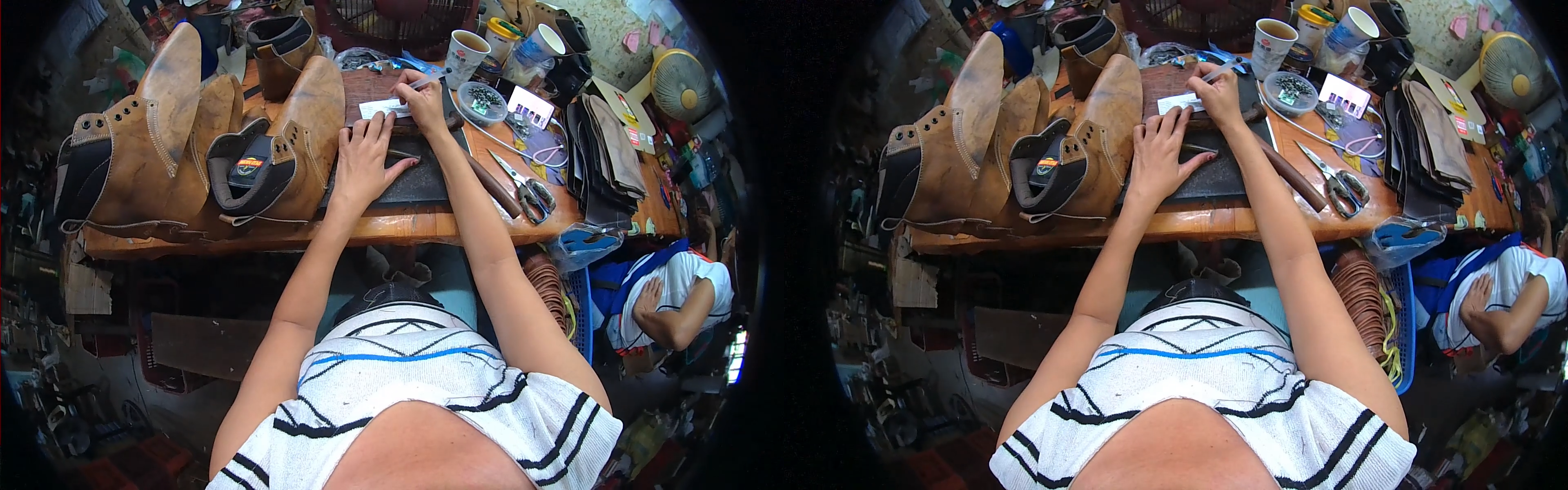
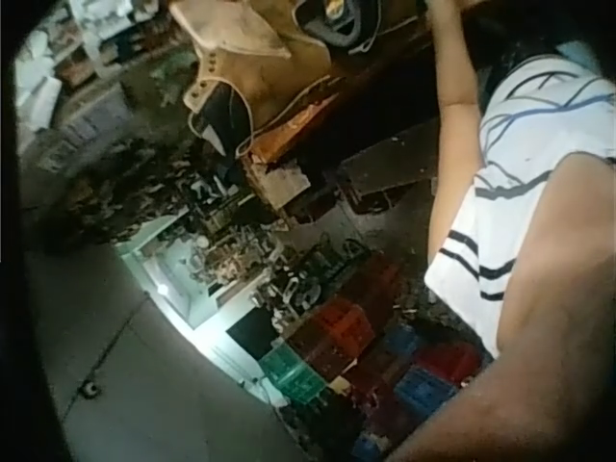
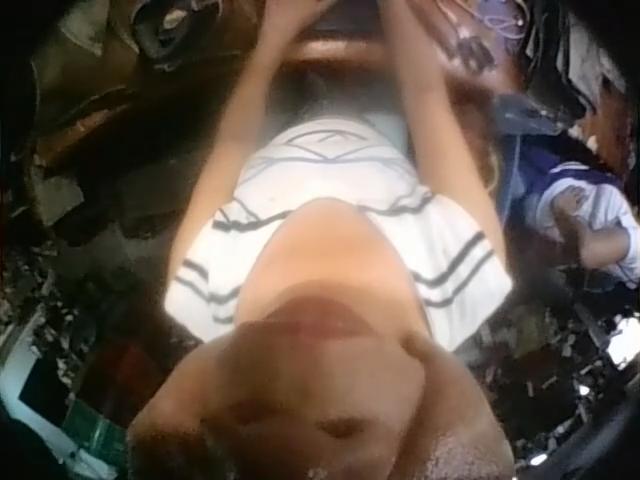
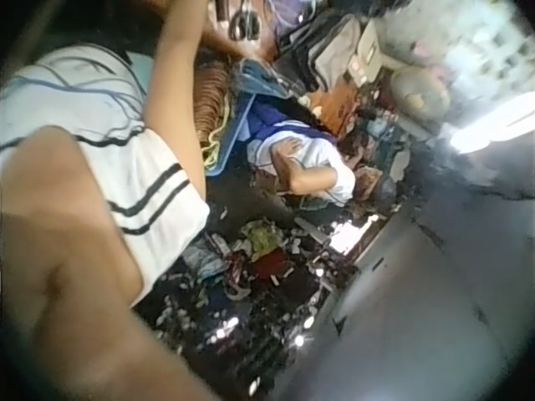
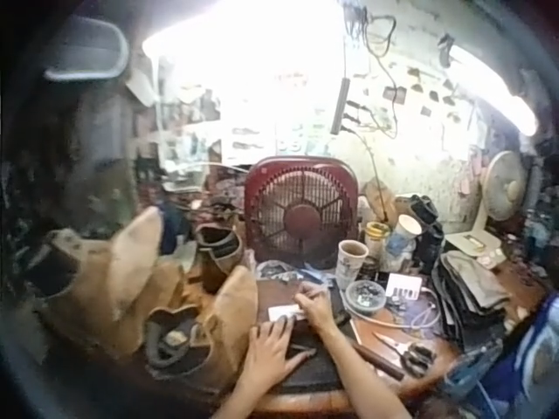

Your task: Assembling, marking, and hammering components of a leather boot upper in a factory setting.

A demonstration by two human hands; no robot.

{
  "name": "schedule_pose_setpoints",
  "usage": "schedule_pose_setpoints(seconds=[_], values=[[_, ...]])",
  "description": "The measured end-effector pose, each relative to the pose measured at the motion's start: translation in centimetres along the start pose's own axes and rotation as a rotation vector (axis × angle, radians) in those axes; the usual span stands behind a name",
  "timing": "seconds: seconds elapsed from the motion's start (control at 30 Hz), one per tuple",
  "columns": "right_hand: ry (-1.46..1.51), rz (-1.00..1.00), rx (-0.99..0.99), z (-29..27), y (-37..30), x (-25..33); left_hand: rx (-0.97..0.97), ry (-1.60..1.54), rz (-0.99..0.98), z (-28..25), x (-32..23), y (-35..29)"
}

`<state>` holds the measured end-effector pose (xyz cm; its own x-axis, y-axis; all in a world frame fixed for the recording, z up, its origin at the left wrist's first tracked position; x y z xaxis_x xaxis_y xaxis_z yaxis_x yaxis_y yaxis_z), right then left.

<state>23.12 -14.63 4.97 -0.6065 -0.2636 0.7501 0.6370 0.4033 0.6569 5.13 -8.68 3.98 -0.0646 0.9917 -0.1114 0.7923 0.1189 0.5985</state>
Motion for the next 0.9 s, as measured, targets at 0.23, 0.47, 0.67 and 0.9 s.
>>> schedule_pose_setpoints(seconds=[0.23, 0.47, 0.67, 0.9], values=[[-0.064, 0.011, 0.004, 0.1, -0.5, 0.0, -0.051, 0.038, 0.023, 0.0, -0.2, 0.1], [-0.089, -0.001, 0.018, 0.2, -0.5, -0.7, -0.044, 0.042, 0.024, 0.0, -0.3, 0.2], [-0.161, -0.054, 0.019, 0.4, -0.6, -0.2, 0.014, 0.018, -0.018, 0.2, -0.2, 0.1], [-0.169, -0.058, 0.017, 0.5, -0.6, 0.1, 0.009, 0.021, -0.011, 0.2, -0.2, 0.2]])
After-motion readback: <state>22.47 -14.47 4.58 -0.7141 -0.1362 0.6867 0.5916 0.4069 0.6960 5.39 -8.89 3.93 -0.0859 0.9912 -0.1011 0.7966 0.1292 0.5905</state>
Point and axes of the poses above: each hand's wrist, its own y-axis towards the middle knuckle, its own z-axis out of the palm, x = y × z, the point moved 3 cm from there along y, towards the middle knuckle, and after that the axes turned 4 degrees about -z, right-handed, at the moved point
